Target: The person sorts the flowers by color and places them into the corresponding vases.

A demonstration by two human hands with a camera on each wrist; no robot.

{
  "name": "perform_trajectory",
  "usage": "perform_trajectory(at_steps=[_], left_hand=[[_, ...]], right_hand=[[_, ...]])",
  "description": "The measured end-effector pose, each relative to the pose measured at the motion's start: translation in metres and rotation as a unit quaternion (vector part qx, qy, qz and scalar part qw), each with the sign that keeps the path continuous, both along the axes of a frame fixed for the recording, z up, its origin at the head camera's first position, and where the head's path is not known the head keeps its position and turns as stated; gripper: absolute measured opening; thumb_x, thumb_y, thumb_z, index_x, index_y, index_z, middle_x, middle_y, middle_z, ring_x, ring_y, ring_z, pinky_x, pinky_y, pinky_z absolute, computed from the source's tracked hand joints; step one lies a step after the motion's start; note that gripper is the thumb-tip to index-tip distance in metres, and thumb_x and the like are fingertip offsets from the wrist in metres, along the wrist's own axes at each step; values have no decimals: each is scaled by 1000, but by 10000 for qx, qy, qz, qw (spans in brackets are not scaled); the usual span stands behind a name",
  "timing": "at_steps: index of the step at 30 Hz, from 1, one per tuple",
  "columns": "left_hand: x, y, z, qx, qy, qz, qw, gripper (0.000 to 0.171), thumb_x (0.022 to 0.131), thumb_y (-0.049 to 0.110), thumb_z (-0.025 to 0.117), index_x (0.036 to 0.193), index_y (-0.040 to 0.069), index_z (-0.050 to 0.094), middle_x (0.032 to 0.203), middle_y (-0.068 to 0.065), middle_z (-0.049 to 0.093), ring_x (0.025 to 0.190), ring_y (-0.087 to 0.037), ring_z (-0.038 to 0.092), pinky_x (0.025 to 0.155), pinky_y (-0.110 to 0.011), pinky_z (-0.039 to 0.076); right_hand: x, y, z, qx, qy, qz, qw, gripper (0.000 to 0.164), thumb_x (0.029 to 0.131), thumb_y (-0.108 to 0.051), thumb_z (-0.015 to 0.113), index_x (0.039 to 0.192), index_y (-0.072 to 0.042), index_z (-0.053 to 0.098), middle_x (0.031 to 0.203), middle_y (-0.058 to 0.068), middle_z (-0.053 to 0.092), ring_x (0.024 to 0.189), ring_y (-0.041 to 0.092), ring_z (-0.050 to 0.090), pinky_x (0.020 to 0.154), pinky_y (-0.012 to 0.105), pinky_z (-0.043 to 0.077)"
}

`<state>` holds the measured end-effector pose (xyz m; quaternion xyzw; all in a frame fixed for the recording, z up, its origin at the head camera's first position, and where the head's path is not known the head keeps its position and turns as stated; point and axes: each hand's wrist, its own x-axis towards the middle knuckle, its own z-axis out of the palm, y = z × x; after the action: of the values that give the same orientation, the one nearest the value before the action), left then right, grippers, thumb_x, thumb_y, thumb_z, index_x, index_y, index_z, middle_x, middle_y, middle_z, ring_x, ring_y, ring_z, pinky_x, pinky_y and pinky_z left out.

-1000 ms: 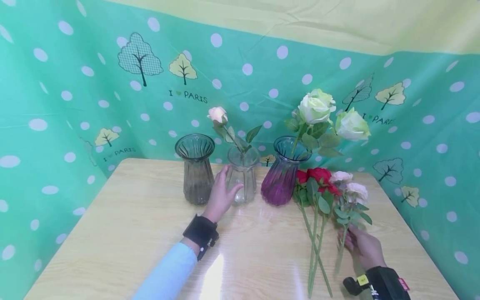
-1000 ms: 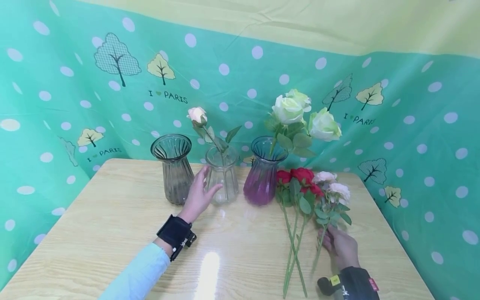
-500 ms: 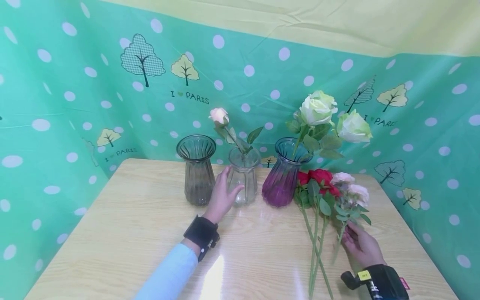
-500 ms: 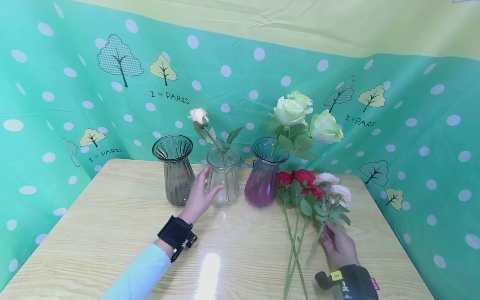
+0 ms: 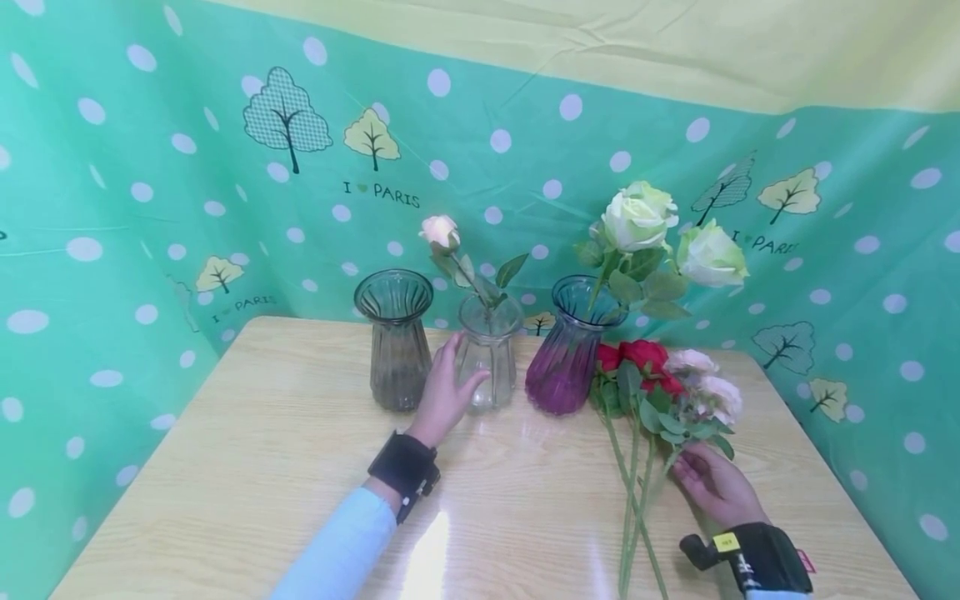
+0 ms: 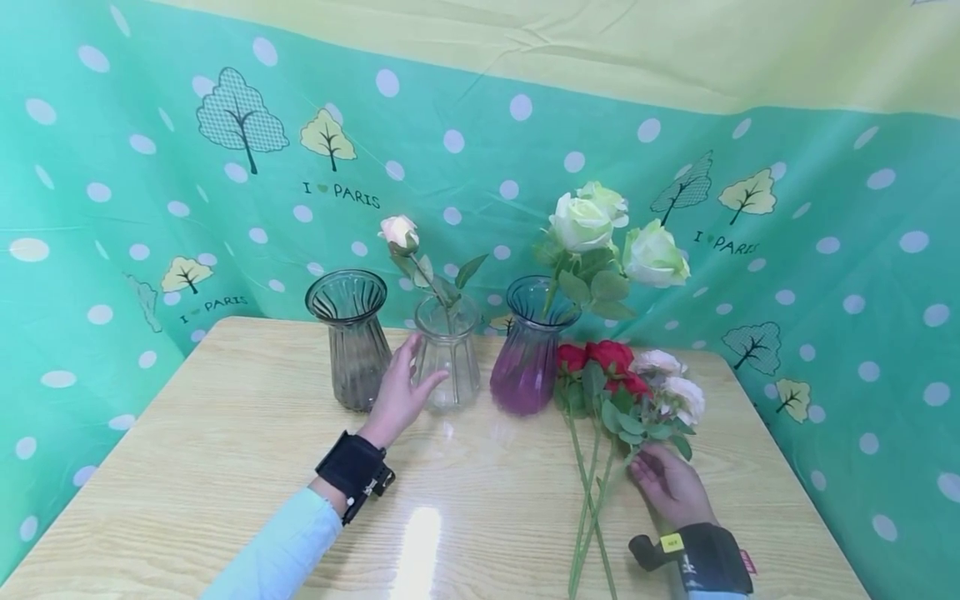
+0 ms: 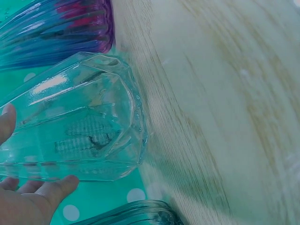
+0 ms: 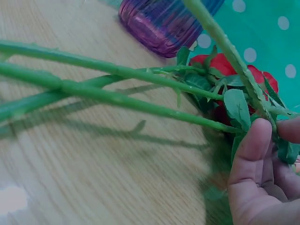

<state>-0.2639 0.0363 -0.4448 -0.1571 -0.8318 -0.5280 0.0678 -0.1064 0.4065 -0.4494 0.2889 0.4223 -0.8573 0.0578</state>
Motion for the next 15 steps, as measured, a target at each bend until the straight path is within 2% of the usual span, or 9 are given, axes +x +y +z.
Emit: perform_trajectory(at_steps=[4, 8, 15], left_hand=[[0, 1, 0, -10, 62, 4, 10000, 77, 85, 26, 68, 146, 6, 25, 147, -18, 35, 135, -33, 36, 112, -49, 32], [0, 1, 1, 0, 119, -3, 9999, 77, 85, 25, 68, 146, 5, 25, 146, -18, 35, 134, -34, 36, 112, -49, 32], [1, 1, 0, -28, 165, 48, 9998, 76, 85, 24, 68, 145, 4, 26, 146, -19, 36, 133, -35, 38, 111, -50, 33]], right_hand=[[0, -3, 2, 281, 500, 202, 9981, 20, 96, -11, 48, 83, -16, 63, 86, -6, 62, 86, 5, 60, 85, 16, 51], [1, -9, 8, 238, 957, 273, 9948, 22, 97, -9, 48, 85, -13, 65, 86, -3, 64, 86, 7, 63, 85, 16, 52], [2, -27, 25, 43, 1432, 48, 9897, 16, 96, -7, 49, 92, -9, 65, 93, 2, 63, 92, 12, 64, 92, 17, 51]])
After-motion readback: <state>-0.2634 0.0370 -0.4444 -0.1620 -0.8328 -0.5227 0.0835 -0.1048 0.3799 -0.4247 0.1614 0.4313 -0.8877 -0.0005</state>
